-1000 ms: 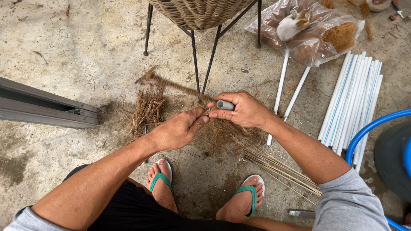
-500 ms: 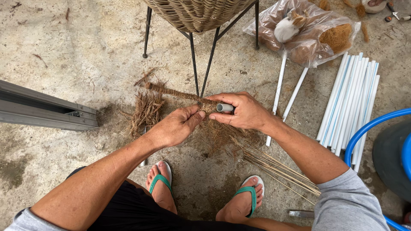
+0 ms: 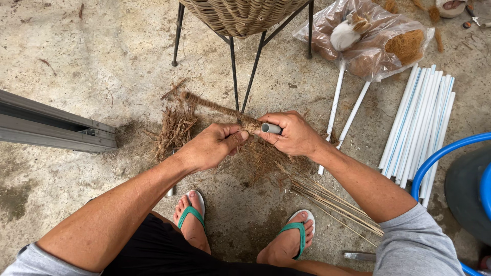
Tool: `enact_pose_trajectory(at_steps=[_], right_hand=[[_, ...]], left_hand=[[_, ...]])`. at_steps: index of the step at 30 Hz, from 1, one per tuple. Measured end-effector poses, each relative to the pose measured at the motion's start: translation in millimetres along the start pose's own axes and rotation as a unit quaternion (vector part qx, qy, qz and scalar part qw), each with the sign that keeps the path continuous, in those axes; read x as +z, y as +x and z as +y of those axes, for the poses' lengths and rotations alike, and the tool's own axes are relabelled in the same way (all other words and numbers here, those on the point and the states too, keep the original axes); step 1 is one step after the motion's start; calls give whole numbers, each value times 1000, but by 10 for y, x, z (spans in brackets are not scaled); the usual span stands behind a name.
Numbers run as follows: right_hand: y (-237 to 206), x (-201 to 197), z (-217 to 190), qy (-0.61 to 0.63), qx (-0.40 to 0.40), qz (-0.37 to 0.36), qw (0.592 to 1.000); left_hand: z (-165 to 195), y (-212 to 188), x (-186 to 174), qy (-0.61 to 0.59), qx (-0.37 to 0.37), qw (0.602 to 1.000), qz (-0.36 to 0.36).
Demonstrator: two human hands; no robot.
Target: The person sits on the floor and weaves dried coconut fibers around a white plastic tube to form a broom handle. They repeatedly gather fibers, wrap them tightly around the tube, and adjust the bundle to maintain a consistent shape.
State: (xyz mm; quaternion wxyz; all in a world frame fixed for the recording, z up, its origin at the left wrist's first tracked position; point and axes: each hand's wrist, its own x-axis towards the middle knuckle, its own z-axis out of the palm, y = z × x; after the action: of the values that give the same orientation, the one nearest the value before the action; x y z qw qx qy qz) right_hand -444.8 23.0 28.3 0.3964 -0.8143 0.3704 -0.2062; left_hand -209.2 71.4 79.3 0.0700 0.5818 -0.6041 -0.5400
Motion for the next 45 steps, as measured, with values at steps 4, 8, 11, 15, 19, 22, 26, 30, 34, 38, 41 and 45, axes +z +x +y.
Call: enact_pose_trajectory(at_steps=[4,8,11,15,19,22,26,30,34,38,41,45], right_hand=[[4,21,15,22,11,43,999],[24,7,10,21,9,67,997],[24,-8,18,4,-28,91,995],[11,15,46,-9,-55,99,994],[-42,70,64,-38,-35,90,995],[-52,92,47,-39,-41,96,994],[-45,77,-9,-31,-89,145,985],[-37,16,-54,-46,-105,159,981],[1,-3,-57,-111,-228,130,959],[-43,9,-22,-199,-231,110,946],[-61,23,34,-198,-221,104,949],[-1,65,119,-131,-190,105,967]], left_hand=[[15,-7,14,-18,10,999,26],[29,-8,17,-80,86,992,52],[31,-7,13,-97,61,992,47],[13,21,19,-140,13,989,40],[-38,93,51,-198,24,979,41],[-91,143,64,-311,20,950,16],[-144,158,53,-399,-34,916,28],[-159,153,33,-384,-58,919,60],[-171,164,58,-333,-35,940,64],[-200,161,114,-346,-40,937,38],[-212,160,129,-353,-31,935,11],[-213,176,121,-308,-58,950,-9]])
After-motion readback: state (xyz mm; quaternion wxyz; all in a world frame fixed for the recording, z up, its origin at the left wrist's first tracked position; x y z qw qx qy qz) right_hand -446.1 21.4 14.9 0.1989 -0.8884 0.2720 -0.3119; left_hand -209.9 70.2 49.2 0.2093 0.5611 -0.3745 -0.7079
